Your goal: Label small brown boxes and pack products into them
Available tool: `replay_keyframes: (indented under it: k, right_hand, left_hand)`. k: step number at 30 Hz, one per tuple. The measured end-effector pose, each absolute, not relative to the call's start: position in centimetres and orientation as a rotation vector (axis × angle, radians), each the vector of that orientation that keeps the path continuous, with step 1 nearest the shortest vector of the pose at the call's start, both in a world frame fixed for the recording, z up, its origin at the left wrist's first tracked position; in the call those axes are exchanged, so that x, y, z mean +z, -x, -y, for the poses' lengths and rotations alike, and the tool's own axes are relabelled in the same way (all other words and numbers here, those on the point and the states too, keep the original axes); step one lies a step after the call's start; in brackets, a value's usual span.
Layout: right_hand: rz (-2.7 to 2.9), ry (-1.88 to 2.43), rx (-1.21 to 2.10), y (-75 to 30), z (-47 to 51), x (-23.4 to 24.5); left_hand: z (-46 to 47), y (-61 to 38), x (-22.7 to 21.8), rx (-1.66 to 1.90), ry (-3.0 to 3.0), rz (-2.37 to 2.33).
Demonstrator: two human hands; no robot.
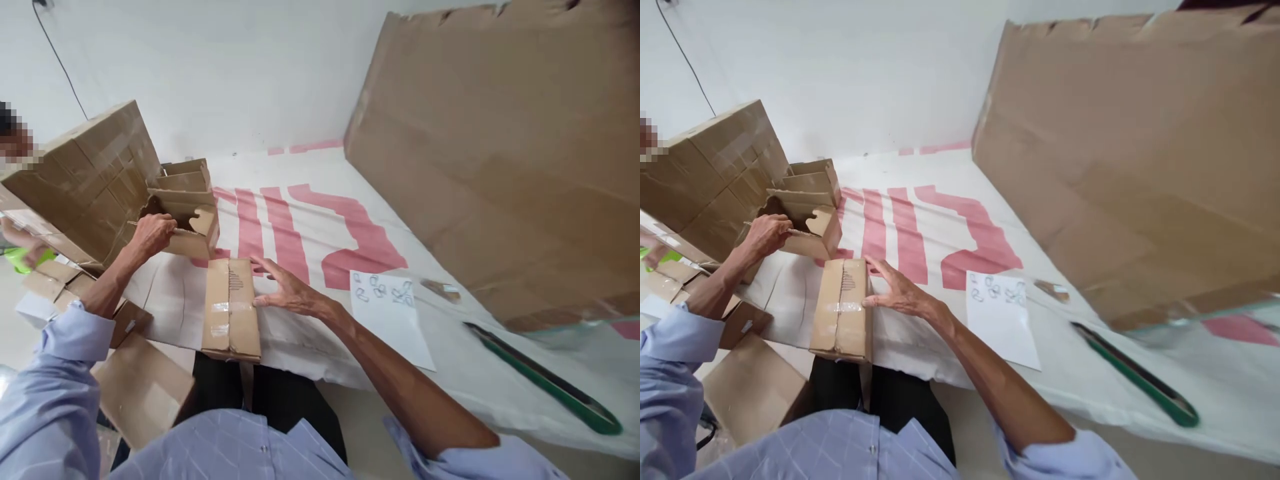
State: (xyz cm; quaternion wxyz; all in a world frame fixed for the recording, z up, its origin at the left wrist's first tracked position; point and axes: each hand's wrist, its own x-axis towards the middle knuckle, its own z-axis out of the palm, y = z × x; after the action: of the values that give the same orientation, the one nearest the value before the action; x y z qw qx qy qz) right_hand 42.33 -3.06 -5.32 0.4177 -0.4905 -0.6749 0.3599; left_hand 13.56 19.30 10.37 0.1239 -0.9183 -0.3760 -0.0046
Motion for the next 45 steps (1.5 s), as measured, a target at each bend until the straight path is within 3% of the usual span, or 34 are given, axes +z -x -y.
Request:
replay_keyframes:
  k: [6, 11, 15, 19, 24, 28, 32, 35, 41, 45]
  right_hand:
    - [1.632, 1.313, 0.852, -41.9, 5.3, -7.1]
    - [1.569, 1.335, 0.782, -41.7, 3.7, -7.4]
    - [1.540, 1.345, 0.952, -40.5, 2.3, -7.4]
    - [1.407, 1.486, 0.939, -39.8, 3.2, -9.2]
    - [1.317, 1.584, 0.814, -39.5, 5.5, -10.7]
    - [1.277, 1.655, 0.692, -38.5, 6.7, -10.3]
    - [1.197, 1.710, 0.593, -37.2, 8.3, -9.7]
    - [1.125, 1.679, 0.518, -36.0, 9.3, -9.5]
    - [1.057, 1.723, 0.334, -33.3, 9.9, -9.8]
    - [1.051, 1.706, 0.366, -32.8, 11.6, -8.8]
  left_hand:
    - [-23.1, -11.8, 6.2, -0.022, 2.659, 1.308]
    - [-24.5, -11.2, 6.0, -0.137, 2.585, 1.530]
    - [-20.8, -10.6, 6.8, -0.245, 2.471, 1.677]
    - [-12.2, -9.2, 4.7, -0.328, 2.503, 1.672]
    - [-3.7, -7.5, 1.1, -0.874, 2.908, 1.401]
    - [-5.0, -7.4, 2.2, -0.907, 2.979, 1.458]
    - [-4.5, -7.3, 2.9, -1.282, 3.191, 1.448]
    - [-0.7, -6.3, 0.2, -1.471, 3.299, 1.529]
    - [6.9, -6.3, -8.0, -1.476, 3.270, 1.804]
    - [6.9, -6.1, -8.3, -1.511, 3.283, 1.725]
